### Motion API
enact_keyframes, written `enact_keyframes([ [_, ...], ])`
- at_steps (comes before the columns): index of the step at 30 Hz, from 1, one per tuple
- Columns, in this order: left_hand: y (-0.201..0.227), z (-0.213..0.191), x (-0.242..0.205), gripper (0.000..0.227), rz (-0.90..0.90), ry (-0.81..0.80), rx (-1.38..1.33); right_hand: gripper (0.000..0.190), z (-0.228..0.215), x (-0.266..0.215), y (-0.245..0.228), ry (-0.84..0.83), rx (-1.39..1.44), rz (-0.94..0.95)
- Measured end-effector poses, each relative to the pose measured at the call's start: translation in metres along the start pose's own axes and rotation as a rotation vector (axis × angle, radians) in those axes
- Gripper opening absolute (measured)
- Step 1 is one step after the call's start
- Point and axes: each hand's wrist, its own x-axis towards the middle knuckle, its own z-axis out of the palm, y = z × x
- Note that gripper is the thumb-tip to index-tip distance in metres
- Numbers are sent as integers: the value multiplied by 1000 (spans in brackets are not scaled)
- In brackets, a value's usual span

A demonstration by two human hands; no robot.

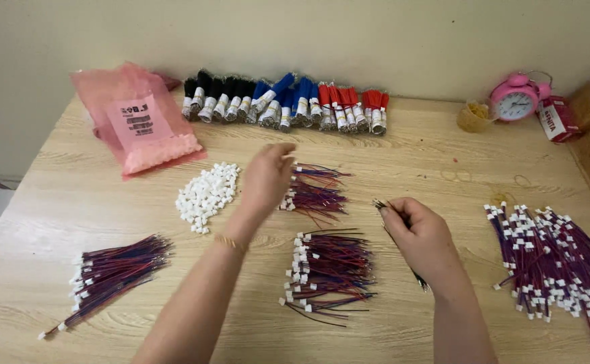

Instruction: The person assembles wire harnesses by inserting small white plastic connectors onto the ends of red and black wires. They pick up wires from a pile on the table, slide the connectors on, and place the finished items into a separate pile.

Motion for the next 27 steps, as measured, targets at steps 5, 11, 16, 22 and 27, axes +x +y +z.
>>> enact_keyframes([
  [5, -54, 28, 37, 18, 3, -148, 274, 10, 14, 13, 17, -10, 54, -30],
  [11, -68, 68, 52, 19, 120, -275, 571, 10, 16, 20, 7, -2, 116, -33],
  [16, -75, 71, 55, 17, 87, -313, 650, 12, 31, 36, 13, -48, 204, -72],
  [22, -16, 12, 41, 17, 17, -237, 437, 14, 39, 36, 1, -74, 292, -121],
  [27, 38, -37, 9, 9, 121, 39, -54, 13, 44, 27, -17, -106, 268, -219],
])
